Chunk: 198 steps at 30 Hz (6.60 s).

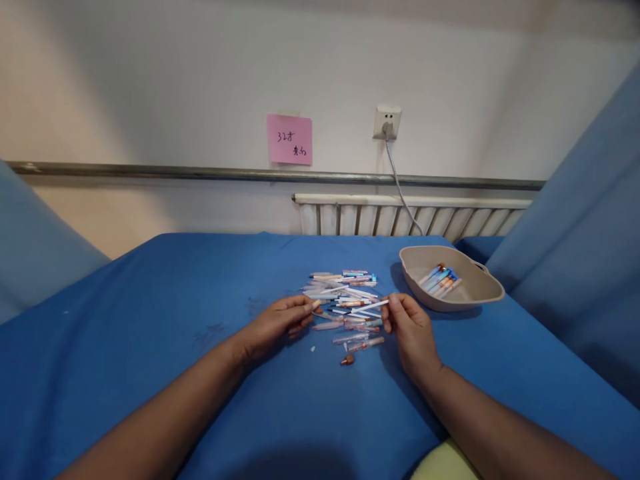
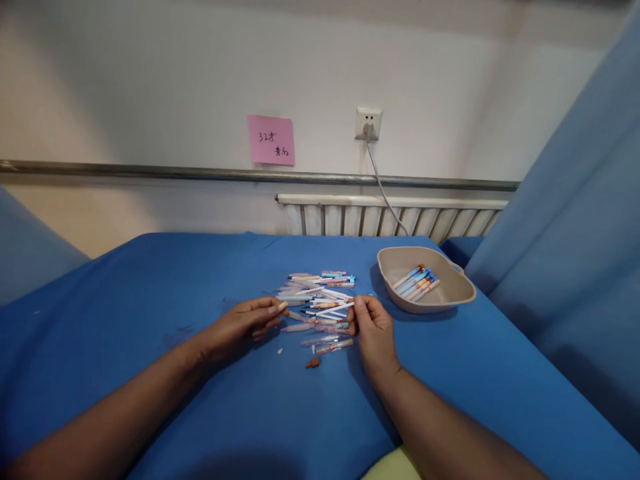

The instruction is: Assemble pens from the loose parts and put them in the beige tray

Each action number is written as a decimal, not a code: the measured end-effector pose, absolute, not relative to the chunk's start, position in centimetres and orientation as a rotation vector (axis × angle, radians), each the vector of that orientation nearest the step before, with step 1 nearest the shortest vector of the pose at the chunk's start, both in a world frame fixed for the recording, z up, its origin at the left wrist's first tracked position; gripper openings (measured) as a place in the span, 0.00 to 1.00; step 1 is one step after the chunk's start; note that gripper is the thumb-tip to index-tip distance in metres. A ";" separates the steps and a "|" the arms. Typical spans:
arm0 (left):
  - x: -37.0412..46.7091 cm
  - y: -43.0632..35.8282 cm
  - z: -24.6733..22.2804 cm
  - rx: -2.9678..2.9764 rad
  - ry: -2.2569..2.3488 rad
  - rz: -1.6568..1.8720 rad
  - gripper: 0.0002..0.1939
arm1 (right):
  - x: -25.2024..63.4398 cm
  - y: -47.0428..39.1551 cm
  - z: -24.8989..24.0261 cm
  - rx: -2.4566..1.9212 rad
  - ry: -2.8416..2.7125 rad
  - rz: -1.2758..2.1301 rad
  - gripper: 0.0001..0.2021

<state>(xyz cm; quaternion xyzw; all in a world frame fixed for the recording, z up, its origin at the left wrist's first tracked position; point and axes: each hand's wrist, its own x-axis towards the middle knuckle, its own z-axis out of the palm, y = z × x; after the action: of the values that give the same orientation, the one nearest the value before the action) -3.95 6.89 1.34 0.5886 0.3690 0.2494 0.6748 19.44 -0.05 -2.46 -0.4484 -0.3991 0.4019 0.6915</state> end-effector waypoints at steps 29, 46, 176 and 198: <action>-1.8 4.0 0.5 1.373 0.632 0.295 0.18 | 18.6 -0.8 -1.9 -1.025 -1.139 0.978 0.14; -0.5 2.7 0.8 1.143 0.553 0.293 0.18 | 17.8 -1.8 -2.4 -1.073 -1.325 0.983 0.15; -0.7 2.6 0.0 1.493 0.626 0.342 0.22 | 20.9 -2.0 -1.7 -1.098 -2.001 0.723 0.03; -1.0 2.8 1.2 2.274 0.846 0.415 0.14 | 22.1 -1.1 -2.1 -1.283 -1.906 0.559 0.12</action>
<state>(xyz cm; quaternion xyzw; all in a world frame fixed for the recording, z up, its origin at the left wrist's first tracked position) -1.02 2.82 1.20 0.8709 0.3239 0.1591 0.3335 22.05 -1.07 -2.10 -0.5023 -0.7461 0.2187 0.3785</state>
